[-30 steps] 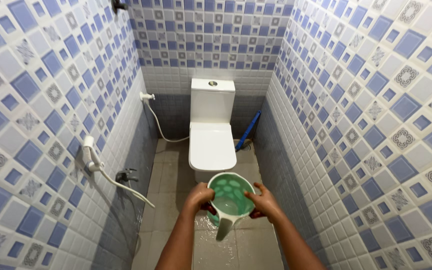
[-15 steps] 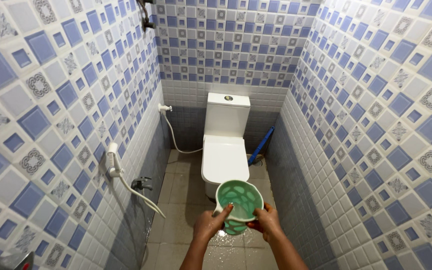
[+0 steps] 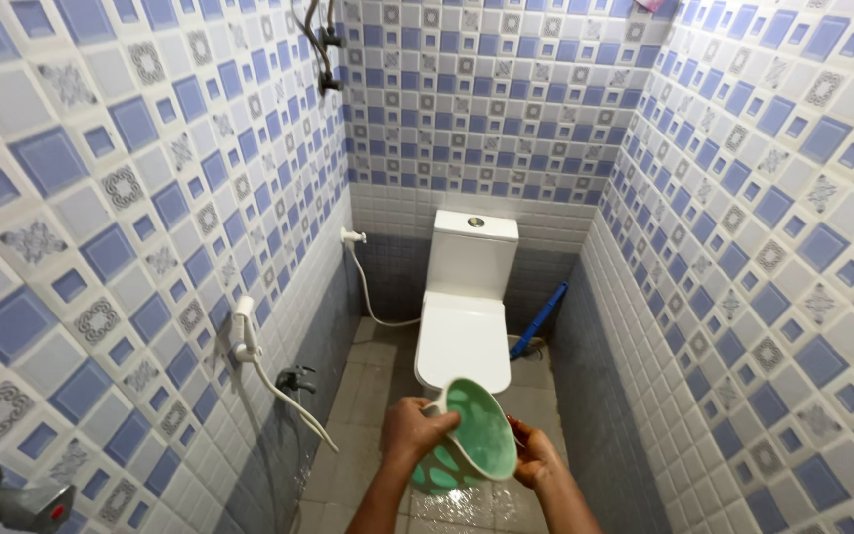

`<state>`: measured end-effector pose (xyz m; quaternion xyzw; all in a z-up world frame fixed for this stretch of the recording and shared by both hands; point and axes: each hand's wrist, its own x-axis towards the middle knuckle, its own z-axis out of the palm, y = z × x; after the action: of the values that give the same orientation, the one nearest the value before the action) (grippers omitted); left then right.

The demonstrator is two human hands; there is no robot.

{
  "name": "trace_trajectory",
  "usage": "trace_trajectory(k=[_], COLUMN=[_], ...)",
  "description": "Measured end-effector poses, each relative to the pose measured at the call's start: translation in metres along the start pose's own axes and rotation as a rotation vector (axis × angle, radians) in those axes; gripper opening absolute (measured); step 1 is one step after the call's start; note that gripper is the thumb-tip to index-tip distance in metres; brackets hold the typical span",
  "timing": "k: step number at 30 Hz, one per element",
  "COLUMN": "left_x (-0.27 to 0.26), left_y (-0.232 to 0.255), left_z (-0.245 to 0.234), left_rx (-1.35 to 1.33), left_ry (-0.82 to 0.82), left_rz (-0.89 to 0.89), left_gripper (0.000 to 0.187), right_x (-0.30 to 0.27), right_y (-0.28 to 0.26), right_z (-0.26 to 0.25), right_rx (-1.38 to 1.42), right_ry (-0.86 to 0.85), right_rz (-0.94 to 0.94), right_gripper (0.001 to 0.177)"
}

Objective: The person turns on a wall tap to fill a bucket with water, then uses a handheld bidet sprayer to rinse the toilet bowl and the surrounding floor area. Afterward, they use a green cup to scoop water from the bucket and pour it into the toilet bowl.

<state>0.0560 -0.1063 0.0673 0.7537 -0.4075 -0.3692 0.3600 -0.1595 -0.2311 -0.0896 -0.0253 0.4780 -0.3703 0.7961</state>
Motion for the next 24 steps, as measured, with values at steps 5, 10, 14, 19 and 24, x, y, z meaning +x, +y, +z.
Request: trace_trajectory(k=[5,10,14,19,24], left_x=[-0.013,-0.009,-0.006,-0.004,0.001], left_y=[0.026,0.040,0.060,0.080,0.087], left_z=[0.008,0.020,0.030,0.042,0.056], left_rx=[0.118,0.126,0.249,0.352,0.292], left_ry=[0.013,0.000,0.010,0.137,0.049], left_rz=[0.010,0.060,0.127,0.293,0.199], left_gripper=[0.052,0.049,0.046,0.049,0.051], right_x=[0.030,0.041,0.053,0.067,0.080], right_y=[0.002,0.001,-0.003,-0.010,-0.020], right_z=[0.006,0.000,0.001,-0.010,-0.017], right_rx=[-0.003,-0.071,-0.101,-0.128,-0.160], right_ry=[-0.065,-0.065,-0.081,-0.077,-0.092], right_rz=[0.064,0.056,0.044,0.014,-0.009], right_gripper=[0.030,0.031,0.031,0.031,0.031])
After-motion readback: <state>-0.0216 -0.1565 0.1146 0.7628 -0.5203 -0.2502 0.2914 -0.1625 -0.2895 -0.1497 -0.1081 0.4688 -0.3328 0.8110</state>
